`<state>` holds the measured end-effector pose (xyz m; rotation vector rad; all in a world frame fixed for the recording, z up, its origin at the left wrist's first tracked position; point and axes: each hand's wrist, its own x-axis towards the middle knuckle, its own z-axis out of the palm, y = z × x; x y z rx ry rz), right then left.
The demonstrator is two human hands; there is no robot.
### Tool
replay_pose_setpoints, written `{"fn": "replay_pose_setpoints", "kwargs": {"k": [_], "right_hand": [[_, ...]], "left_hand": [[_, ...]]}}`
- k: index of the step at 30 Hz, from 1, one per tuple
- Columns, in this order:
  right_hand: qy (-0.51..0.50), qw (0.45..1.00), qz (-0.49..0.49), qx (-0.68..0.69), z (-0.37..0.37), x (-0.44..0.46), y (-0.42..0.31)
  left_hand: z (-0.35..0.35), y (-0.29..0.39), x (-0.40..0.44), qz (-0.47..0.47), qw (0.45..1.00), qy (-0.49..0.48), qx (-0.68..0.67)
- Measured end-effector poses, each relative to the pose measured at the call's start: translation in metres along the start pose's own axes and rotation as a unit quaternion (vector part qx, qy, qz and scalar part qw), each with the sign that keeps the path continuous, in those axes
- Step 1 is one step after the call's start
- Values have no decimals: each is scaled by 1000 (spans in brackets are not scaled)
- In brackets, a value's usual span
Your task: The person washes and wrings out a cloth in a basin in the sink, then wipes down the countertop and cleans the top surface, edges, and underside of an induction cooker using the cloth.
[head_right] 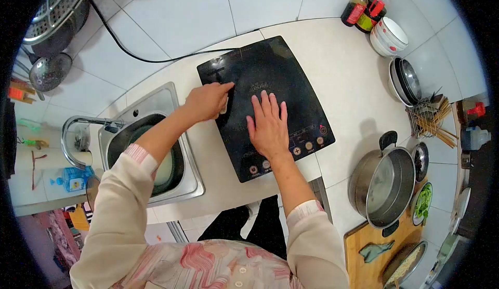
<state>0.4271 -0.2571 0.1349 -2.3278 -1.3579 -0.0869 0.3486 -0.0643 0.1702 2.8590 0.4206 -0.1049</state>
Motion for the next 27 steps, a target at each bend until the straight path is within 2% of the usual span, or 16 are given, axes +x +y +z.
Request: {"fn": "replay_pose_setpoints", "kwargs": {"k": [2, 4, 6, 7, 9, 10, 12, 13, 14, 16, 20, 25, 26, 27], "right_hand": [[-8, 1000, 9, 1, 1, 1, 1], [-6, 1000, 9, -2, 1, 3, 1], [-9, 1000, 8, -6, 2, 0, 0], [-10, 1000, 9, -7, 2, 1, 0], [-8, 1000, 8, -15, 0, 3, 0], [-8, 1000, 10, -12, 0, 2, -1], [-9, 1000, 10, -14, 1, 5, 1], [-6, 1000, 6, -9, 1, 5, 2], [-5, 1000, 4, -1, 2, 2, 2], [-9, 1000, 8, 1, 3, 3, 3], [-2, 1000, 7, -5, 3, 2, 2], [7, 1000, 2, 6, 4, 0, 2], [9, 1000, -7, 7, 4, -1, 1], [11, 1000, -8, 2, 5, -1, 2]], "left_hand": [[-6, -8, 18, -4, 1000, 1, 0], [-23, -16, 35, 3, 992, 11, -123], [-50, -16, 57, -46, 964, 26, -261], [-51, -21, 77, -45, 963, 28, -264], [-40, -27, 117, 55, 972, 196, -116], [-23, -28, 129, 57, 971, 200, -118], [8, -23, 146, 89, 980, 176, -35], [21, -16, 140, 75, 963, 247, -79], [30, -17, 133, 73, 964, 243, -82], [29, -24, 109, 173, 951, 209, -147], [18, -39, 21, 244, 951, 107, -158], [5, -41, -85, 180, 961, -69, -199], [6, -47, -110, 175, 963, -63, -196], [8, -54, -135, 112, 973, -121, -163]]}}
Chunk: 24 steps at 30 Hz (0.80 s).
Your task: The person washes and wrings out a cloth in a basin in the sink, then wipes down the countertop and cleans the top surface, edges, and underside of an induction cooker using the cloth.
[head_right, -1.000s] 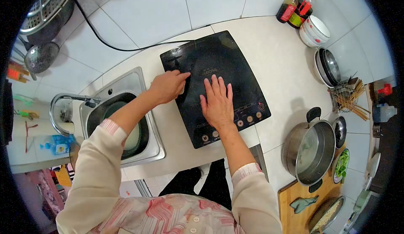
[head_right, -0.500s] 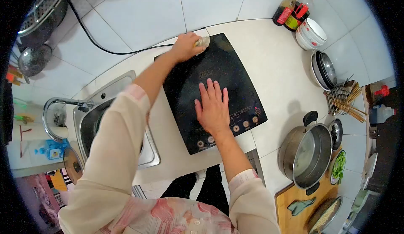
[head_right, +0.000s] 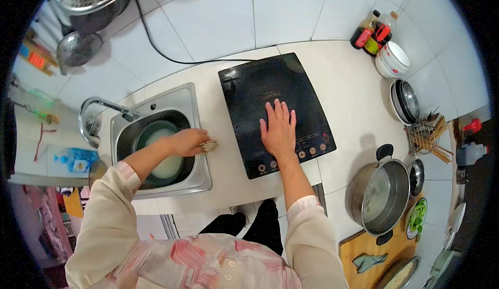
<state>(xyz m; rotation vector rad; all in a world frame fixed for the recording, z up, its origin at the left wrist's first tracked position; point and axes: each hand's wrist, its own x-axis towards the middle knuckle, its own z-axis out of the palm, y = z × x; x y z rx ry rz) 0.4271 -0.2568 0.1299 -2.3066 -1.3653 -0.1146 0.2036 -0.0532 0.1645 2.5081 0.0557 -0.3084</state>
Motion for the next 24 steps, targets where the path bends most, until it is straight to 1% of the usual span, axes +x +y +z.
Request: {"fn": "replay_pose_setpoints", "kwargs": {"k": [1, 2, 3, 4, 5, 6, 7, 8, 9, 11, 12, 13, 14, 15, 16, 19, 20, 21, 22, 23, 24], "right_hand": [[4, 1000, 3, -6, 2, 0, 1], [7, 1000, -4, -6, 4, -1, 2], [2, 1000, -8, -9, 4, -1, 2], [-4, 1000, 3, -1, 4, -1, 0], [-6, 1000, 13, 5, 4, -2, -4], [-38, 998, 47, -9, 5, -1, -12], [-41, 998, 41, -19, -2, -3, -28], [-74, 995, 60, -36, -6, -10, -45], [-106, 990, 80, -54, -10, -15, -63], [-149, 983, 72, -77, -7, -25, -93], [-156, 977, 85, -118, 1, -28, -102], [-157, 970, 99, -157, 12, -26, -107], [-159, 969, 98, -162, 20, -23, -108], [-159, 961, 105, -199, 26, -23, -109], [-156, 953, 111, -236, 30, -21, -109], [-168, 945, 122, -255, 31, -18, -114], [-167, 944, 115, -262, 29, -17, -114], [-169, 949, 128, -234, 21, -15, -114], [-173, 953, 142, -206, 11, -12, -113], [-177, 951, 138, -214, -1, -11, -110], [-186, 960, 131, -162, -18, -7, -106]], "left_hand": [[0, 1, -18, -73, 996, -52, 20], [1, 1, -32, -73, 996, -50, 17], [4, 5, -46, -105, 989, 93, -54], [10, 9, -60, -136, 955, 233, -126], [17, 13, -67, -138, 952, 240, -134], [21, 14, -69, -172, 906, 311, -228], [28, 15, -71, -203, 846, 374, -322], [39, 12, -72, -184, 824, 403, -353], [48, 14, -71, -181, 820, 405, -363], [67, 27, -65, -230, 749, 443, -436], [72, 39, -64, -262, 741, 455, -418], [83, 40, -61, -262, 739, 454, -423], [96, 40, -57, -242, 705, 460, -483], [109, 43, -55, -221, 668, 460, -542], [116, 50, -54, -242, 633, 467, -569], [125, 65, -60, -225, 623, 451, -598], [133, 62, -62, -207, 627, 459, -594], [131, 61, -66, -205, 619, 464, -600], [128, 62, -72, -225, 622, 462, -590], [128, 63, -78, -247, 627, 457, -581], [132, 60, -80, -245, 621, 457, -587]]}}
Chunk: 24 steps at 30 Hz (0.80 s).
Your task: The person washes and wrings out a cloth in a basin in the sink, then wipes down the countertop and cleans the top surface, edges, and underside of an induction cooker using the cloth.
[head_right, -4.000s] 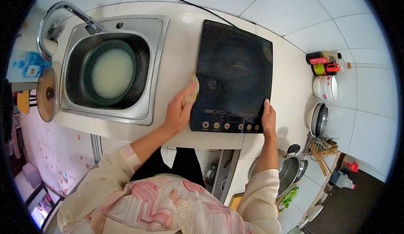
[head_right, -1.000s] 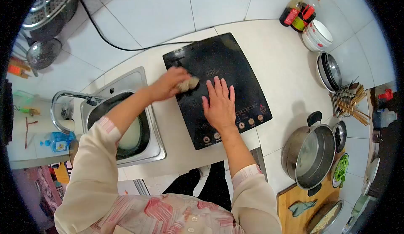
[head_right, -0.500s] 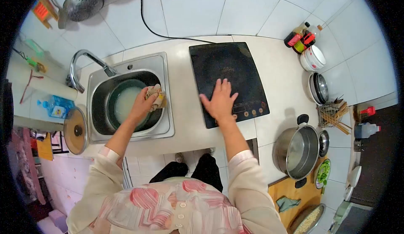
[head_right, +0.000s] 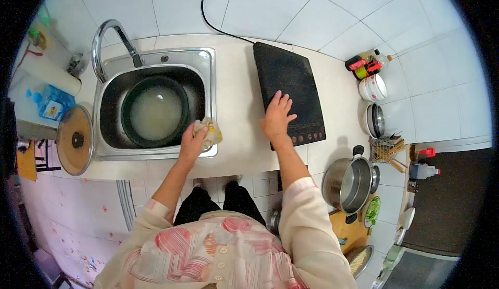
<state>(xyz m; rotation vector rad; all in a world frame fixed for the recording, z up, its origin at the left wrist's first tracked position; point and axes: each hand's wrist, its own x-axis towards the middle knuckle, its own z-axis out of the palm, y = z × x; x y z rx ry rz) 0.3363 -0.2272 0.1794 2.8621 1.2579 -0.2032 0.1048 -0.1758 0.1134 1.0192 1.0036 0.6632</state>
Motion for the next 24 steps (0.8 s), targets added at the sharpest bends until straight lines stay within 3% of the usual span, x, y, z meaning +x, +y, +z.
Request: {"fn": "replay_pose_setpoints", "kwargs": {"k": [5, 7, 10, 13, 20, 22, 24], "right_hand": [[24, 961, -161, 222, -56, 28, 83], [36, 960, -142, 240, -89, 29, 102], [-108, 875, -88, 464, -137, 38, 133], [-137, 854, -46, 499, -168, 52, 178], [-142, 838, -55, 525, -182, 97, 287], [-139, 816, -47, 559, -184, 100, 297], [-148, 815, -53, 558, -190, 102, 299]], "left_hand": [[-5, -6, 7, -3, 999, 22, -37], [4, -3, 12, -7, 999, 15, -49], [27, 3, 20, -12, 997, 17, -76], [55, 13, 41, 7, 997, -8, -79], [163, 90, 101, 1, 998, -44, -54], [203, 97, 130, 139, 989, -28, -45], [238, 112, 158, 211, 973, -85, -26]]}}
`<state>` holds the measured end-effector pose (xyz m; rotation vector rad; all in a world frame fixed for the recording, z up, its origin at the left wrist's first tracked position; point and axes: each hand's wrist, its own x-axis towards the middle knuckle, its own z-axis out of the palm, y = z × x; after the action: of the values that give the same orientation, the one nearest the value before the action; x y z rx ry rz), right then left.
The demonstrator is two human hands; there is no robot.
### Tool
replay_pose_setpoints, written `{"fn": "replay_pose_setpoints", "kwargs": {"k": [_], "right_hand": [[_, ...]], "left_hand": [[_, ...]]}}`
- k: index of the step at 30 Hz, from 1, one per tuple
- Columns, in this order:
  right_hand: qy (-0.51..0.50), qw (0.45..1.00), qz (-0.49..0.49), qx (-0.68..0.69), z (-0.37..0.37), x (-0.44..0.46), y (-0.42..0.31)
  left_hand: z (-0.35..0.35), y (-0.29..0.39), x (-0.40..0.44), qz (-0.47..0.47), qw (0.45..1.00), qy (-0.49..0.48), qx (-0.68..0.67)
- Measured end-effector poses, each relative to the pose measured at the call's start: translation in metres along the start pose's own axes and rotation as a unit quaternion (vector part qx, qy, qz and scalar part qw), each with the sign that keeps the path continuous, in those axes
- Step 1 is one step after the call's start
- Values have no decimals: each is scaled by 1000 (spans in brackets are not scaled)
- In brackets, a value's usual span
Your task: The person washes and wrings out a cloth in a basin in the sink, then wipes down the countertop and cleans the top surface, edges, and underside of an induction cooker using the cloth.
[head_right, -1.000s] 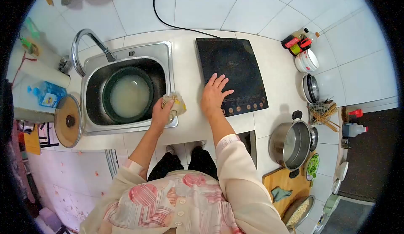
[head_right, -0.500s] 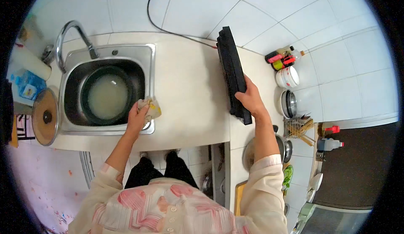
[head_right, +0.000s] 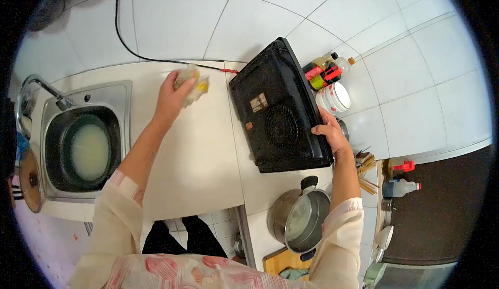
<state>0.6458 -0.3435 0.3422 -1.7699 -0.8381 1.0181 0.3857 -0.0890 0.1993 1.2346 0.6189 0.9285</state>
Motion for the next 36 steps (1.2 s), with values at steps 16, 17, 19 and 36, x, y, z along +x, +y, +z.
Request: {"fn": "replay_pose_setpoints", "kwargs": {"k": [16, 17, 19, 36], "right_hand": [[-18, 999, -38, -4, -21, 5, 15], [-9, 999, -34, 5, -22, 4, 16], [0, 999, -34, 13, -23, 4, 16], [23, 998, -54, 1, -26, 3, 23]], "left_hand": [[192, 13, 55, 410, 835, -130, 343], [194, 17, 41, 426, 825, -151, 339], [188, 24, 43, 418, 833, -168, 322], [108, 26, 112, 374, 735, -219, 522]]}}
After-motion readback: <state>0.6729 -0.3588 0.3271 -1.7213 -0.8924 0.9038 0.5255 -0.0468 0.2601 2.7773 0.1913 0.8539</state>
